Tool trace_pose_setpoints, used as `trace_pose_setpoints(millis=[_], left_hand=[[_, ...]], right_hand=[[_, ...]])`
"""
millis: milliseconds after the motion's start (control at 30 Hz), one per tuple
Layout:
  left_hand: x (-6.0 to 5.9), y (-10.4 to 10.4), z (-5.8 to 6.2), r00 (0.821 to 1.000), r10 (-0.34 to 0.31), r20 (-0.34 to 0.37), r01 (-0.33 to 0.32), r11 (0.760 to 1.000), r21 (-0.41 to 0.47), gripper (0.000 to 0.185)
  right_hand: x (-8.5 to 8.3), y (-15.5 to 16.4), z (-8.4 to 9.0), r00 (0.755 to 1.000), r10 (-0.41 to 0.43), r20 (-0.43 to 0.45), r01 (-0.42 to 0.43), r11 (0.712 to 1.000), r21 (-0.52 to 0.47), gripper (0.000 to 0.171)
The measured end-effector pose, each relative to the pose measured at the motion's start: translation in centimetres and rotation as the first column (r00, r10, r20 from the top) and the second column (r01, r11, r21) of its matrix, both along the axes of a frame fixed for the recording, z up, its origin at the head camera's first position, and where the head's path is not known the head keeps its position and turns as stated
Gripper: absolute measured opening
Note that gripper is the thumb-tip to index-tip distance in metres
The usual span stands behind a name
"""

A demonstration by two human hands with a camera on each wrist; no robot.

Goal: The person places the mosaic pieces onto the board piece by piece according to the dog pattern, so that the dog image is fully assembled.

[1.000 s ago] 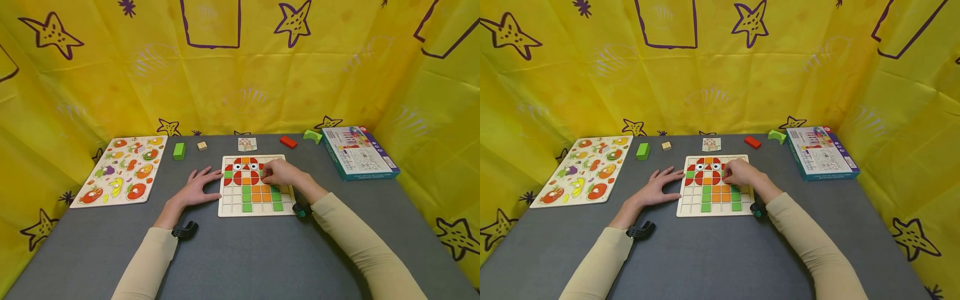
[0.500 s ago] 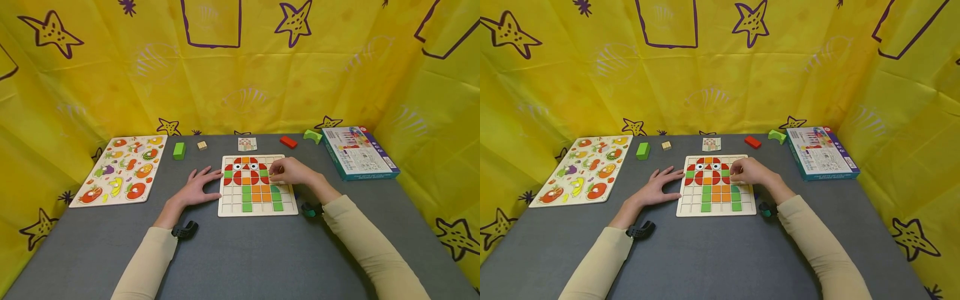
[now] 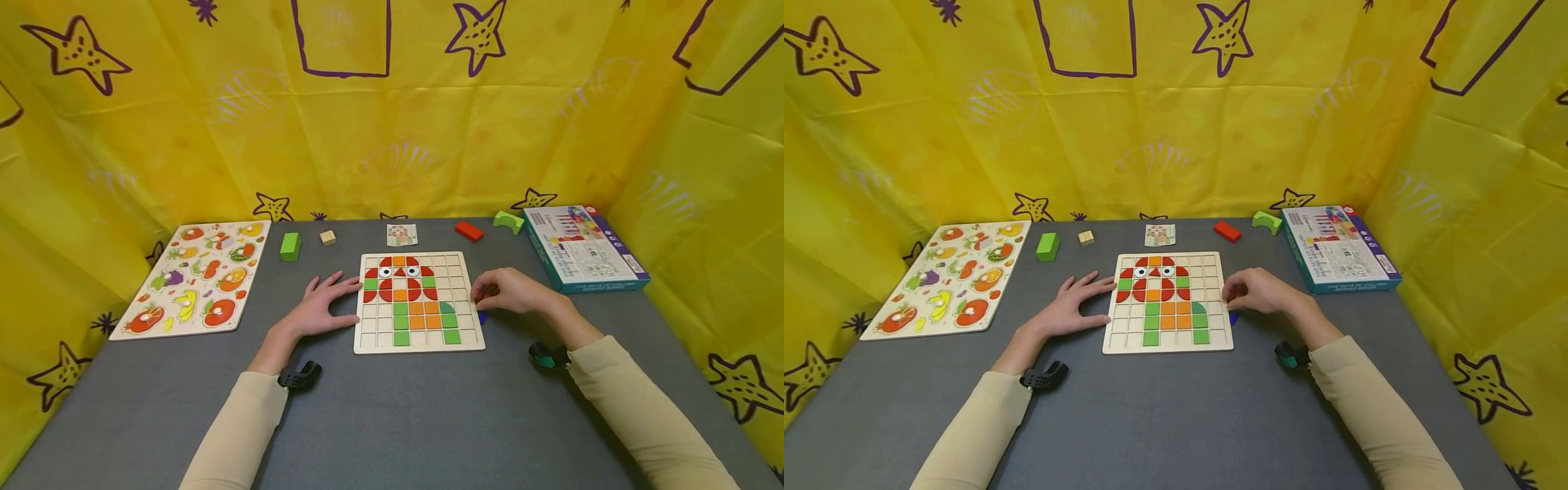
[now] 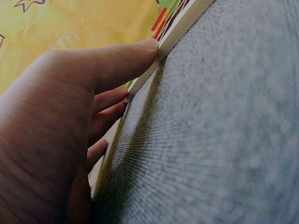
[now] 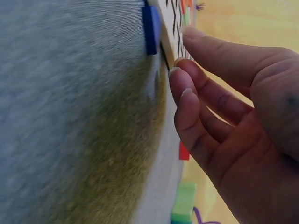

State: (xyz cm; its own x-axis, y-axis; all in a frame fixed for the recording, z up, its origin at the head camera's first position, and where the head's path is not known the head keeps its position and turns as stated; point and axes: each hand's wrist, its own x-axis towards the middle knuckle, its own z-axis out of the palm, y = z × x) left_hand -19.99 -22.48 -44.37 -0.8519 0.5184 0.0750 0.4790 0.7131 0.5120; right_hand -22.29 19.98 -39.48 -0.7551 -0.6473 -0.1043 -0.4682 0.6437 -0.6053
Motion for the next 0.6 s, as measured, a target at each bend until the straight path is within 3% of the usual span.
trace_pose_setpoints(millis=[600], left_hand=[[-0.1, 0.1, -0.1, 1.0, 0.003, 0.006, -0.003, 1.0, -0.003, 0.073]], right_hand=[[1.9, 0.7, -0.8, 0.998, 0.064, -0.021, -0.063, 0.997, 0.045, 0.012]])
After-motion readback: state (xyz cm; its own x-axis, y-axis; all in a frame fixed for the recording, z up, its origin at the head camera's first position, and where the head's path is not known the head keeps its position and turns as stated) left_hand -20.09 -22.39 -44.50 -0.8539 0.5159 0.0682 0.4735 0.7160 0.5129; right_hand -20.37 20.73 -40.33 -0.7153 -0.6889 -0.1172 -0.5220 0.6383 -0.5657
